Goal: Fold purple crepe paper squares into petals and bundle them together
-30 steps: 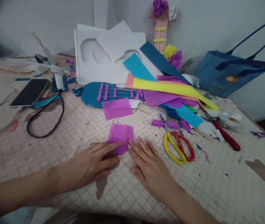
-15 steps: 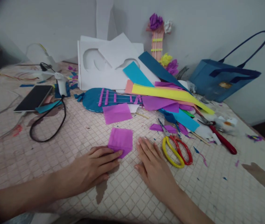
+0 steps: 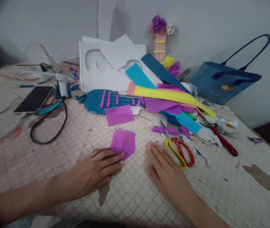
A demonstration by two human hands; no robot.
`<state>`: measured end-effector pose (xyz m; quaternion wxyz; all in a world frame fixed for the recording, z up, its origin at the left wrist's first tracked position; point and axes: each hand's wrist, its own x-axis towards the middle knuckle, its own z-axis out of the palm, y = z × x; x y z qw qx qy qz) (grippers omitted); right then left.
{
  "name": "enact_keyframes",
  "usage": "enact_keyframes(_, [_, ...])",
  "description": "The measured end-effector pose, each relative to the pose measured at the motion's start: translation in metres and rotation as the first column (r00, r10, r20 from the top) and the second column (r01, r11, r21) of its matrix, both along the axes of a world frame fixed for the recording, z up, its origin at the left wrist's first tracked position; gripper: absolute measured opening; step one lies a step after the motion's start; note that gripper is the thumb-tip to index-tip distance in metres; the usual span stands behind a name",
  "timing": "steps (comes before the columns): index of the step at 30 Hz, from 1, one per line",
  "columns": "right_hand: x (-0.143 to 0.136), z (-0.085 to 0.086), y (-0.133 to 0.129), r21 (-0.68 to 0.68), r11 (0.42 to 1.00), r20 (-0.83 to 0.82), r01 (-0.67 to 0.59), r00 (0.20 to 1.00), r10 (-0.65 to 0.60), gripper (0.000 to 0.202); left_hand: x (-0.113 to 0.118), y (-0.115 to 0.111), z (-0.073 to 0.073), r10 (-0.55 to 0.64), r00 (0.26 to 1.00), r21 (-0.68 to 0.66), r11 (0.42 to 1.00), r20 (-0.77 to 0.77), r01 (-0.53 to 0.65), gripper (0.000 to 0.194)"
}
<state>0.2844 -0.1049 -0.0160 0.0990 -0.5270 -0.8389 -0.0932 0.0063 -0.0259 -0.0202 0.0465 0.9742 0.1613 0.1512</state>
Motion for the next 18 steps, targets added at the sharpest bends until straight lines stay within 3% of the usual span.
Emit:
enact_keyframes(2, [-0.003, 0.004, 0.006, 0.036, 0.998, -0.06, 0.056, 0.997, -0.054, 0.052, 0.0, 0.0, 0.0, -0.004, 1.0, 0.004, 1.0, 0.005, 0.004, 0.031])
enact_keyframes(7, [-0.034, 0.013, 0.022, 0.072, 0.957, -0.203, -0.281, 0.935, 0.29, 0.039, 0.001, 0.0, 0.0, 0.007, 1.0, -0.006, 1.0, -0.006, -0.007, 0.034])
enact_keyframes(9, [-0.045, 0.013, 0.026, 0.116, 0.933, -0.228, -0.341, 0.905, 0.359, 0.034, 0.002, 0.0, 0.001, 0.002, 1.0, -0.018, 1.0, -0.017, -0.002, 0.036])
enact_keyframes(13, [-0.049, 0.007, 0.026, 0.111, 0.94, -0.228, -0.321, 0.913, 0.339, 0.037, 0.002, 0.0, 0.001, -0.002, 1.0, -0.05, 0.999, -0.026, 0.001, 0.037])
enact_keyframes(18, [-0.034, -0.003, 0.016, -0.107, 0.96, -0.069, -0.257, 0.966, 0.251, 0.049, 0.001, -0.002, 0.001, 0.029, 0.996, -0.047, 0.998, -0.081, -0.033, 0.036])
